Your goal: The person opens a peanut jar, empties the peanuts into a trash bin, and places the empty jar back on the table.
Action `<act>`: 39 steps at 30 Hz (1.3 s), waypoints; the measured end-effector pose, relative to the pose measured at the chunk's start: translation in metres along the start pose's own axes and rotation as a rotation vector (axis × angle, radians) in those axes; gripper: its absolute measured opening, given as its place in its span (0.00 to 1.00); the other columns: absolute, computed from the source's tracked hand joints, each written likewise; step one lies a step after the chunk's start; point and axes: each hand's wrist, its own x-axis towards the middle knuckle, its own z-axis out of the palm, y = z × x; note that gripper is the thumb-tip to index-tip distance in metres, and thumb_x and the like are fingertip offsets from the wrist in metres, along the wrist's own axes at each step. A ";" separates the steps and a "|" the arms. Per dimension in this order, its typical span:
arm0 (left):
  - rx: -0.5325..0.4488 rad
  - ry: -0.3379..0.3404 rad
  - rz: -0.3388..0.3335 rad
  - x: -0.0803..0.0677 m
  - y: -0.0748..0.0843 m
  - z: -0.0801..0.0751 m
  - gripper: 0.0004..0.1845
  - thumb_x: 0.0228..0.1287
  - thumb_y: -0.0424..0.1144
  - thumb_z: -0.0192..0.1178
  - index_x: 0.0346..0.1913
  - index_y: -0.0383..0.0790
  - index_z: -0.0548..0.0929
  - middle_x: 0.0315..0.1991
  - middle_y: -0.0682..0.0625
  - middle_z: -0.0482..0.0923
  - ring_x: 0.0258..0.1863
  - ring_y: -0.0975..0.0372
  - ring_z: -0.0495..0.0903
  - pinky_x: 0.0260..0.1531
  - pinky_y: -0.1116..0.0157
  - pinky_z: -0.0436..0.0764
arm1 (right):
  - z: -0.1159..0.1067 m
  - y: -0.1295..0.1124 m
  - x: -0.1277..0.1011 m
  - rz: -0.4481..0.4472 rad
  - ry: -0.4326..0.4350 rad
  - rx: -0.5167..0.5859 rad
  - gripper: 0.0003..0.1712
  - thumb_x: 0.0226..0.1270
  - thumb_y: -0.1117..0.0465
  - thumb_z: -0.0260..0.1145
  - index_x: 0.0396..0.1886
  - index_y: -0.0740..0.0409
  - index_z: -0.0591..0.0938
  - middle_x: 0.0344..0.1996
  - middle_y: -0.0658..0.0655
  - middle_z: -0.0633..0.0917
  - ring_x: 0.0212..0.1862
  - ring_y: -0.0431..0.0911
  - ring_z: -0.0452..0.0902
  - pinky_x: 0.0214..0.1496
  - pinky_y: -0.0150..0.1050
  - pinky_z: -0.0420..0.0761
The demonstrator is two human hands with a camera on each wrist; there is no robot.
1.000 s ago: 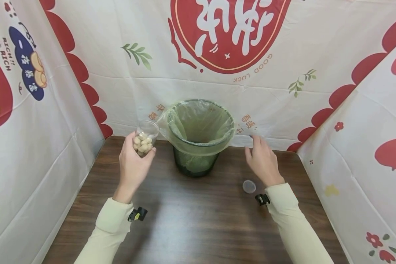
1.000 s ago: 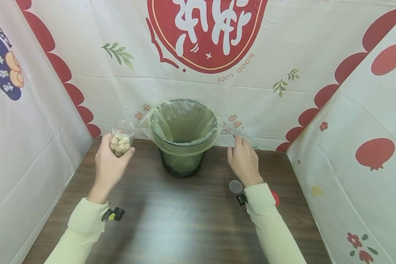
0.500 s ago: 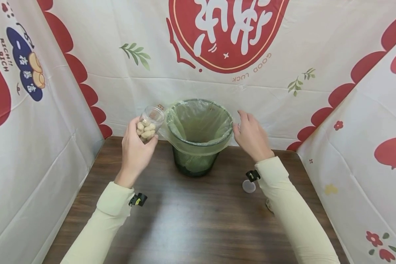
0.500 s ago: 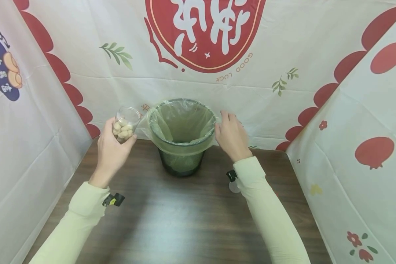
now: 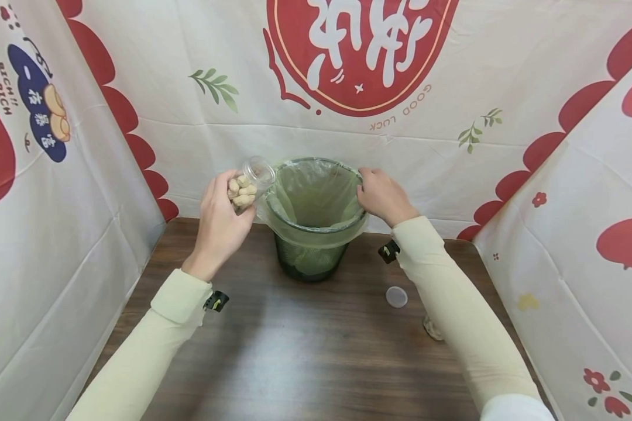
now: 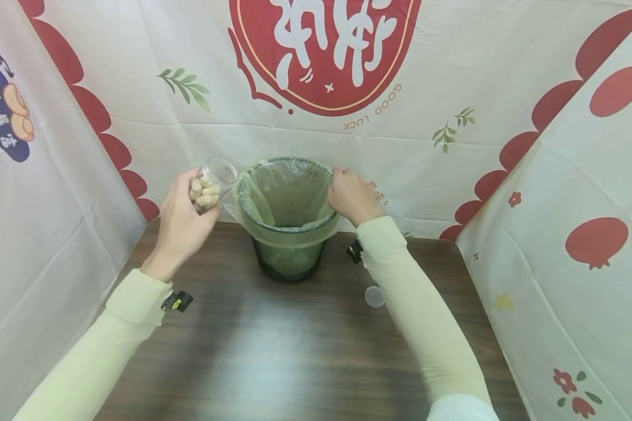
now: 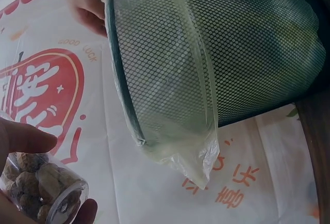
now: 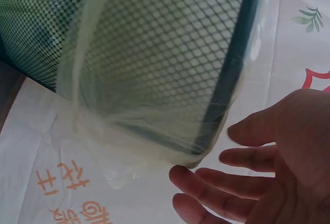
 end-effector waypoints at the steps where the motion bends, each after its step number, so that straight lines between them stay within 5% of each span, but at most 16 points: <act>1: 0.005 -0.007 0.004 0.002 0.001 0.000 0.34 0.60 0.28 0.70 0.70 0.32 0.74 0.63 0.34 0.77 0.64 0.43 0.75 0.67 0.43 0.73 | -0.001 0.000 0.002 -0.006 -0.012 0.001 0.31 0.80 0.65 0.49 0.78 0.71 0.69 0.69 0.77 0.78 0.70 0.70 0.76 0.70 0.67 0.78; 7: 0.030 -0.039 0.033 0.010 0.004 0.002 0.32 0.61 0.28 0.67 0.70 0.33 0.75 0.65 0.35 0.77 0.64 0.43 0.74 0.67 0.43 0.74 | -0.002 -0.001 0.005 -0.010 -0.058 0.006 0.30 0.70 0.71 0.52 0.72 0.71 0.76 0.63 0.75 0.81 0.59 0.66 0.81 0.59 0.65 0.82; 16: 0.084 -0.065 0.138 0.035 0.003 0.001 0.30 0.60 0.26 0.65 0.67 0.31 0.76 0.60 0.33 0.78 0.60 0.41 0.75 0.62 0.45 0.75 | 0.006 0.000 0.003 -0.017 -0.036 -0.018 0.25 0.73 0.73 0.52 0.67 0.75 0.78 0.59 0.75 0.80 0.56 0.67 0.81 0.55 0.63 0.83; 28: 0.204 -0.079 0.177 0.083 0.017 -0.006 0.27 0.62 0.27 0.60 0.67 0.30 0.76 0.61 0.33 0.78 0.61 0.41 0.74 0.64 0.46 0.74 | 0.018 0.002 0.000 -0.031 0.033 -0.028 0.27 0.72 0.76 0.54 0.69 0.80 0.75 0.60 0.78 0.78 0.60 0.70 0.80 0.61 0.61 0.85; 39: 0.292 -0.136 0.275 0.103 0.028 0.001 0.28 0.64 0.21 0.55 0.68 0.31 0.76 0.64 0.32 0.77 0.64 0.39 0.70 0.66 0.47 0.74 | 0.022 -0.001 -0.002 -0.038 0.068 -0.053 0.25 0.74 0.76 0.53 0.68 0.80 0.75 0.60 0.77 0.79 0.62 0.70 0.79 0.66 0.61 0.82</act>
